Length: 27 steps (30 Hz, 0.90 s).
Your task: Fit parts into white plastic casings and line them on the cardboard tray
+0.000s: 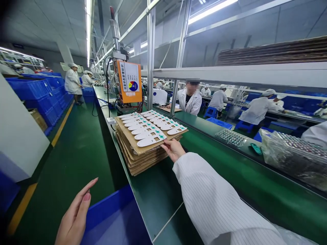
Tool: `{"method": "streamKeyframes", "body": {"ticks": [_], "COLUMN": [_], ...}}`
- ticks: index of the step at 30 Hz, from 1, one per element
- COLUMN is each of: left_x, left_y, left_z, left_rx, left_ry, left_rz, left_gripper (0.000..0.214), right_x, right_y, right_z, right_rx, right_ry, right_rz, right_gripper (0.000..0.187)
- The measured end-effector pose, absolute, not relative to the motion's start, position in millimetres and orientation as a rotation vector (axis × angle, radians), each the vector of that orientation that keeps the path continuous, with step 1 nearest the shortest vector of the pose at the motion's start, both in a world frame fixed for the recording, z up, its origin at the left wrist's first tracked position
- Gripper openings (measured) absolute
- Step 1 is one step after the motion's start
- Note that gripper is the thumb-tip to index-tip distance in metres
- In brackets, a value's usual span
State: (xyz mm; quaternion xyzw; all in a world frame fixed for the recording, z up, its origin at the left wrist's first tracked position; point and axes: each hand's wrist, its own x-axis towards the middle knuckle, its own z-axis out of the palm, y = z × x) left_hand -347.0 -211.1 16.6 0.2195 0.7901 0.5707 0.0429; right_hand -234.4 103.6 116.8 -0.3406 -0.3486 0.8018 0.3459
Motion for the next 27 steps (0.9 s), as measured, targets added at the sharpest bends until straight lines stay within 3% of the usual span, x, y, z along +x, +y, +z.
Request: {"method": "streamKeyframes", "body": {"ticks": [11,19,27], "left_x": [-351,-357,-365], "left_y": [-211,-211,-209], "left_z": [0,-9,-25], "left_rx": [0.701,0.722,0.85], "left_ry": [2.416,2.381,2.328], "left_rz": [1.711,1.733,1.811], "left_gripper": [0.063,0.066,0.051], "right_x": [-257,-250,-230], "right_y": [106,98,90], "right_z": [99,116,133], "right_rx": [-0.864,-0.825,-0.818], "right_ry": [-0.962,-1.047,-1.125], "right_rz": [2.079,2.073,2.115], "right_gripper": [0.021,0.02,0.02]}}
